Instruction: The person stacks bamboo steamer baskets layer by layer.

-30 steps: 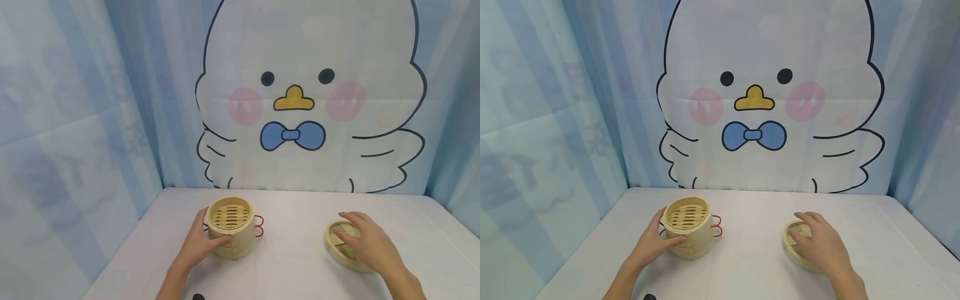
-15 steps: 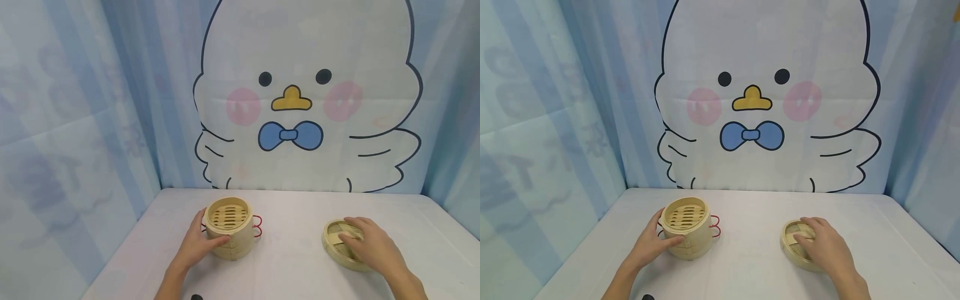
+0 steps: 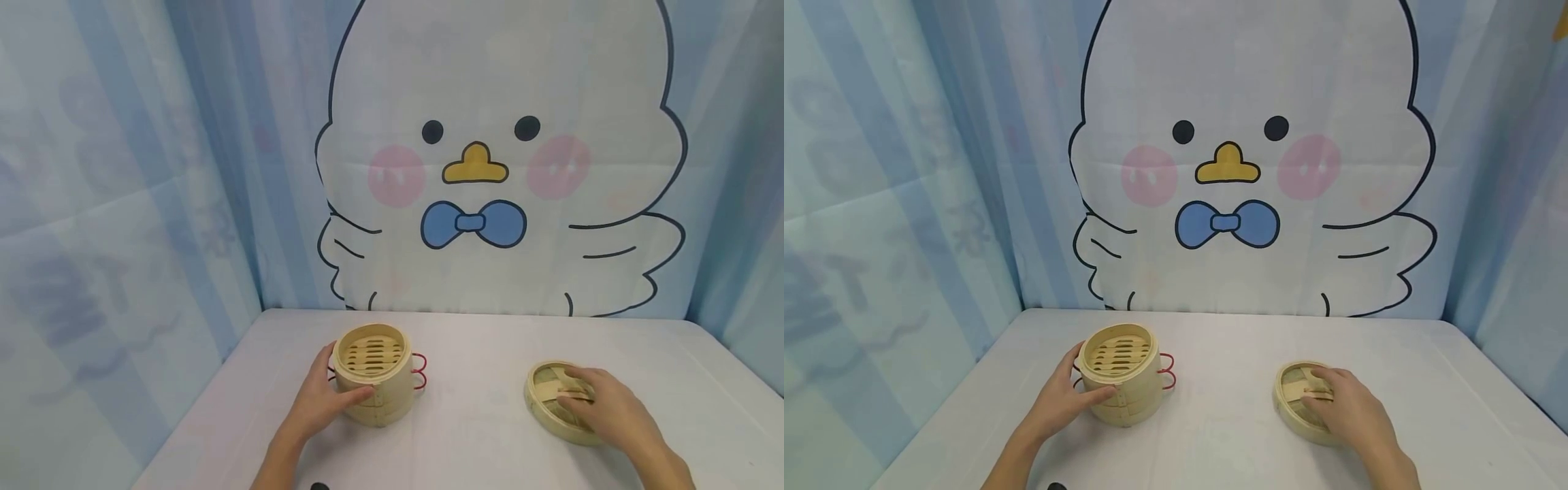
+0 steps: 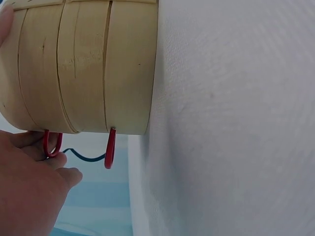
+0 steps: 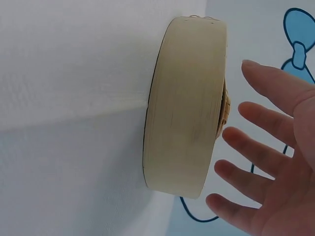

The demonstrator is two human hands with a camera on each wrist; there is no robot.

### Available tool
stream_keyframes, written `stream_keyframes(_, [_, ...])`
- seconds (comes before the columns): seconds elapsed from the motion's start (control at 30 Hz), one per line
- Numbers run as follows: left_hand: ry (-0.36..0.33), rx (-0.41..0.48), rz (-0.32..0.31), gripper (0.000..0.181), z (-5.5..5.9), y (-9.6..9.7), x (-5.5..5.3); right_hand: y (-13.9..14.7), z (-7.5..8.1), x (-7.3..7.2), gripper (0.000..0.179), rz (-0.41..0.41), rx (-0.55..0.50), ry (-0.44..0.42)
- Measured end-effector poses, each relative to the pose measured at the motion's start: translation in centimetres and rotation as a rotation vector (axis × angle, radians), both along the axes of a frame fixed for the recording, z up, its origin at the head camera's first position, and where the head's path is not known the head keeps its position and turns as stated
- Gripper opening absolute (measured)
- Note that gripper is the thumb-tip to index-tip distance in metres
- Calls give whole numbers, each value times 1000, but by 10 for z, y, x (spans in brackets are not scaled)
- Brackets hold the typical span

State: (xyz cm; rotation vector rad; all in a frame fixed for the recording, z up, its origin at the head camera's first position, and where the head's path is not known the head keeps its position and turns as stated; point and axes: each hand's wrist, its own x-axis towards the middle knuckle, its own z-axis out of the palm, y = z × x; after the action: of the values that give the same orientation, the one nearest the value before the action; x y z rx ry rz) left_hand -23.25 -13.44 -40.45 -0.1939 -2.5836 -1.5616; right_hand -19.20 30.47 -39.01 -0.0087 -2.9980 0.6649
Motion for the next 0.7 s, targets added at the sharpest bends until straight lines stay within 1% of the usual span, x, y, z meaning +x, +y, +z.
stream_keyframes(0.23, [16, 1, -10, 110, -1, -1, 0, 5, -7, -1, 68, 11, 5, -5])
stream_keyframes(0.47, [17, -7, -7, 109, 0, -1, 1, 8, -7, -3, 62, -3, 3, -1])
stream_keyframes(0.7, [20, -8, -9, 109, 0, -1, 0, 8, -9, -2, 53, -5, -16, 6])
